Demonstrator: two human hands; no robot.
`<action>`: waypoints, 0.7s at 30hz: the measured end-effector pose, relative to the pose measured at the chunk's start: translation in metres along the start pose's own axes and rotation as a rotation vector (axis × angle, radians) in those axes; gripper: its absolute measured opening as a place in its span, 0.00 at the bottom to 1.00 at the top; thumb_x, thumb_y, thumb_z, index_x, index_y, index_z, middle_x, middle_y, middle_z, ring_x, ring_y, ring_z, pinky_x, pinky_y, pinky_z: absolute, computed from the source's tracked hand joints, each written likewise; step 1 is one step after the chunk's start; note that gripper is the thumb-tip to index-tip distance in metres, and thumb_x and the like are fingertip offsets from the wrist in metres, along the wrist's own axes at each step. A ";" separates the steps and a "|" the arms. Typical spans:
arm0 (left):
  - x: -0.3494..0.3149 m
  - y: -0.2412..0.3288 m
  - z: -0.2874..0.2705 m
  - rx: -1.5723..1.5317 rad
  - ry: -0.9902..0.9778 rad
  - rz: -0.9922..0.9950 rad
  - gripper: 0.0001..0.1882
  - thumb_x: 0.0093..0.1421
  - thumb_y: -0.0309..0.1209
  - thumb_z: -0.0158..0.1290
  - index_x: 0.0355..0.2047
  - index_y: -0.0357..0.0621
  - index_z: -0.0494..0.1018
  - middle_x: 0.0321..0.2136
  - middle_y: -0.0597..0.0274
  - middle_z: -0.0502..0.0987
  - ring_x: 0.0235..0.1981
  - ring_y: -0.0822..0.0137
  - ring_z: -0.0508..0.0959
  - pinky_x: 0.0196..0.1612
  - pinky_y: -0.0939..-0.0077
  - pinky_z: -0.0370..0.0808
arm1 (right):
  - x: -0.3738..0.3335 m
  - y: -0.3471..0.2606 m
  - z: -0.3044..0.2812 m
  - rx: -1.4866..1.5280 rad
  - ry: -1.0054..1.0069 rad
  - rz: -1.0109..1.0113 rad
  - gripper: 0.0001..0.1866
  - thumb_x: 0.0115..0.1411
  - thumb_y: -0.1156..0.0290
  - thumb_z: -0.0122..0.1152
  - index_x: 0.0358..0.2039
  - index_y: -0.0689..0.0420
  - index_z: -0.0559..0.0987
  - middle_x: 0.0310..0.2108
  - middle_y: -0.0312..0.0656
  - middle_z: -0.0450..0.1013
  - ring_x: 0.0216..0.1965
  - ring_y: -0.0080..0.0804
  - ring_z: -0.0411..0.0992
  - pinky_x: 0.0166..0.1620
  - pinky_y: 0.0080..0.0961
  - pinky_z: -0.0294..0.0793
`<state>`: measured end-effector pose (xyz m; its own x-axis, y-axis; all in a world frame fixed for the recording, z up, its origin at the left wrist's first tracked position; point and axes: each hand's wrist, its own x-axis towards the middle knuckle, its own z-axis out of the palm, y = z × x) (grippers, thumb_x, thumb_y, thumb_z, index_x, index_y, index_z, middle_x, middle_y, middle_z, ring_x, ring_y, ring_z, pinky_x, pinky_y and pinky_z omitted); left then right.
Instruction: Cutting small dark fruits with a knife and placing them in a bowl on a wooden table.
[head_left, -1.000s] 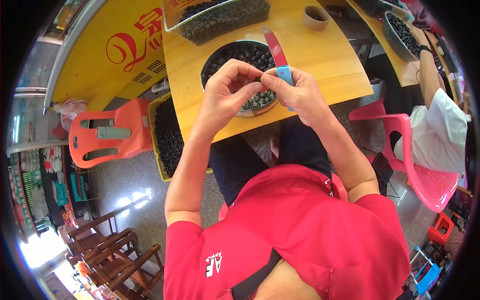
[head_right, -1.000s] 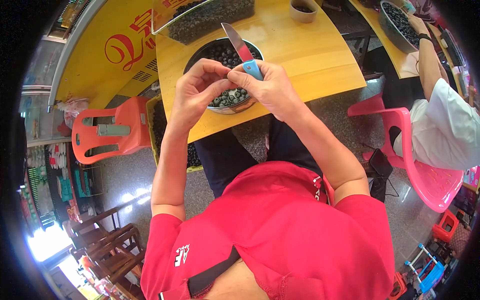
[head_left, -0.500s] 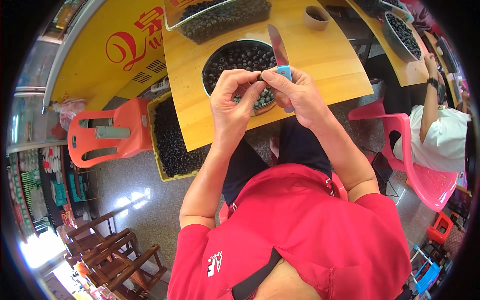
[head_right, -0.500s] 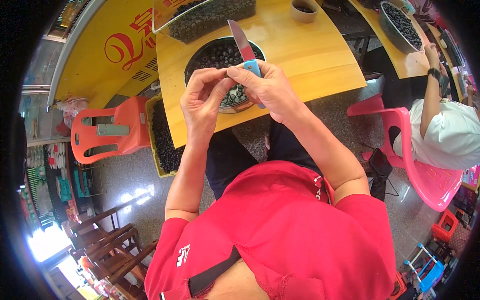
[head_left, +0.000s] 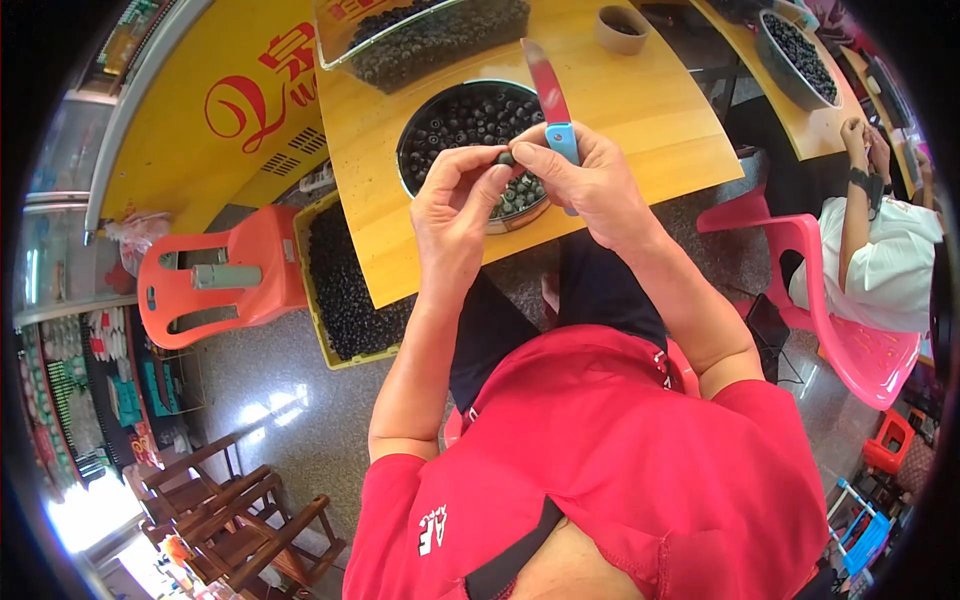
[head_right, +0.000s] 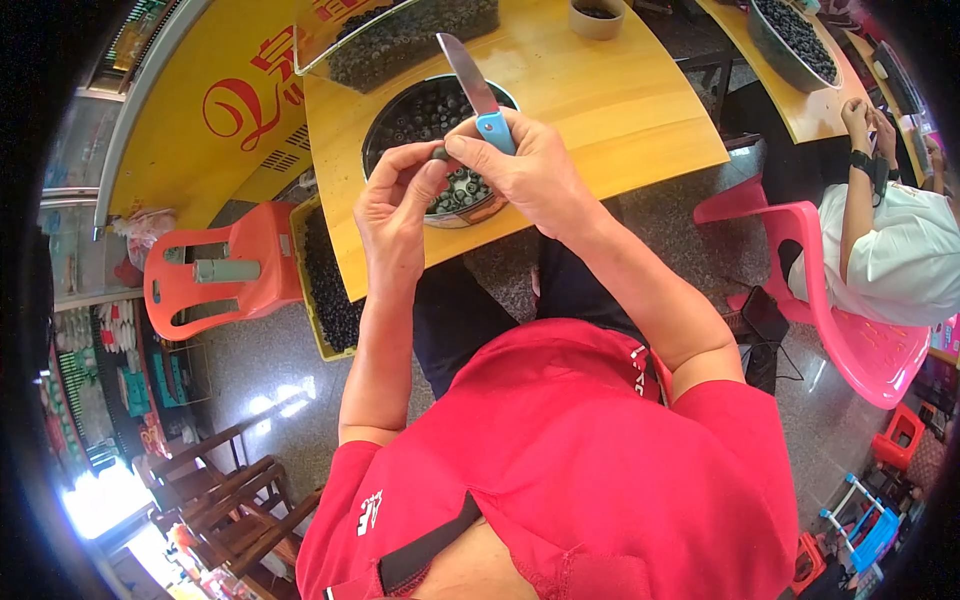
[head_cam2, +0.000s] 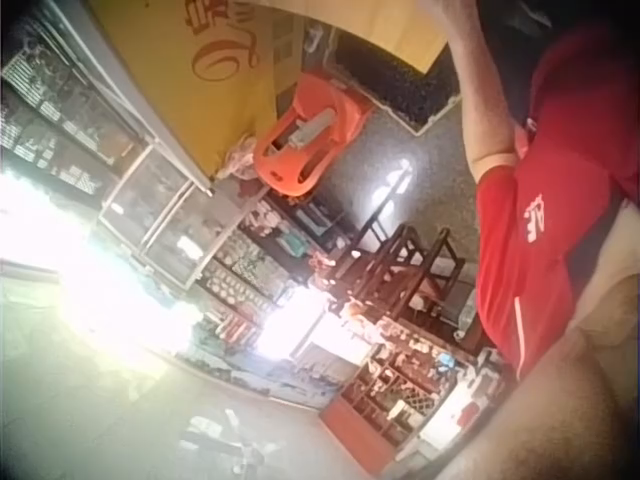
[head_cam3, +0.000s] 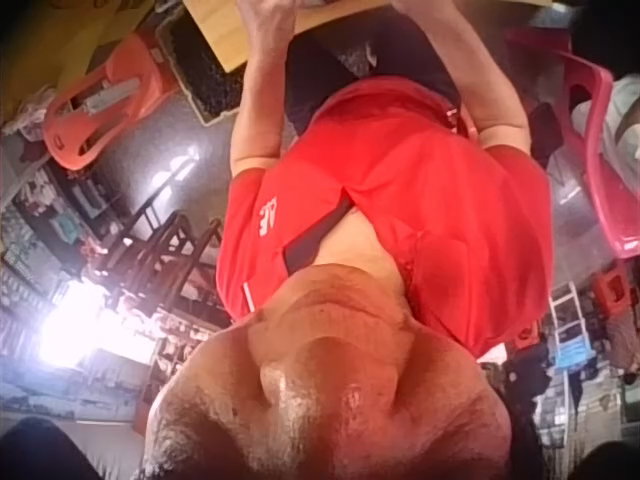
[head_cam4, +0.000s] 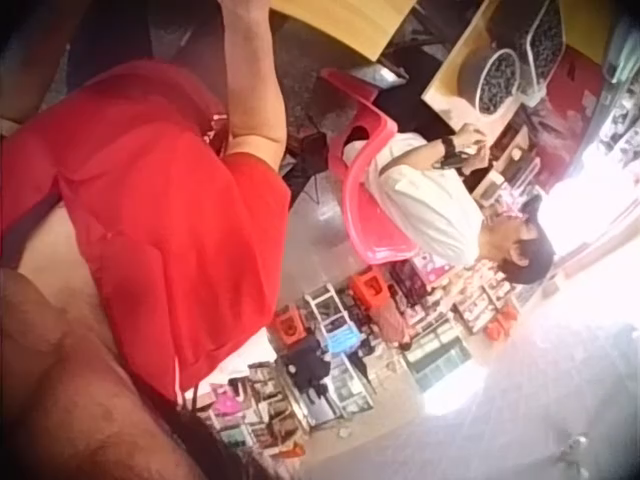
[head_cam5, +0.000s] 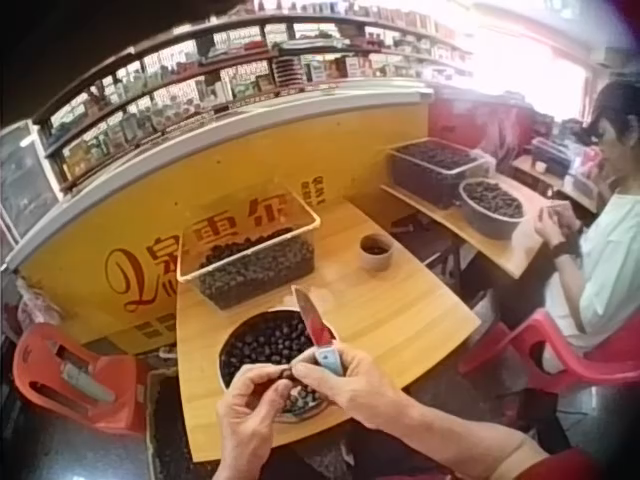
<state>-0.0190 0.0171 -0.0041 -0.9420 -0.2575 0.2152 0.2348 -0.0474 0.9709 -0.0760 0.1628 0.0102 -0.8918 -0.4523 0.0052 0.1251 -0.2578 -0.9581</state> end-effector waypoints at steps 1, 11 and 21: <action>0.000 0.001 0.000 -0.075 -0.003 -0.054 0.09 0.59 0.23 0.56 0.40 0.35 0.74 0.35 0.65 0.75 0.37 0.77 0.75 0.42 0.84 0.71 | 0.001 0.001 0.000 -0.063 0.002 -0.078 0.10 0.61 0.66 0.60 0.35 0.60 0.78 0.19 0.30 0.69 0.19 0.13 0.63 0.20 0.14 0.59; 0.000 -0.004 -0.006 -0.240 -0.013 -0.106 0.09 0.61 0.28 0.55 0.40 0.38 0.73 0.31 0.67 0.75 0.31 0.79 0.71 0.37 0.84 0.69 | 0.003 0.007 -0.008 -0.934 -0.011 -0.698 0.07 0.54 0.76 0.60 0.35 0.60 0.76 0.29 0.44 0.72 0.28 0.44 0.73 0.29 0.30 0.71; 0.000 -0.006 -0.001 -0.333 0.000 -0.087 0.09 0.61 0.27 0.55 0.41 0.38 0.72 0.33 0.65 0.76 0.31 0.77 0.72 0.36 0.83 0.70 | 0.003 0.008 -0.008 -0.987 -0.005 -0.700 0.08 0.53 0.76 0.60 0.36 0.59 0.76 0.28 0.43 0.72 0.28 0.43 0.73 0.29 0.32 0.71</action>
<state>-0.0206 0.0161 -0.0101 -0.9619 -0.2386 0.1334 0.2193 -0.3820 0.8978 -0.0817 0.1662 0.0004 -0.6320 -0.4794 0.6089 -0.7714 0.3137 -0.5536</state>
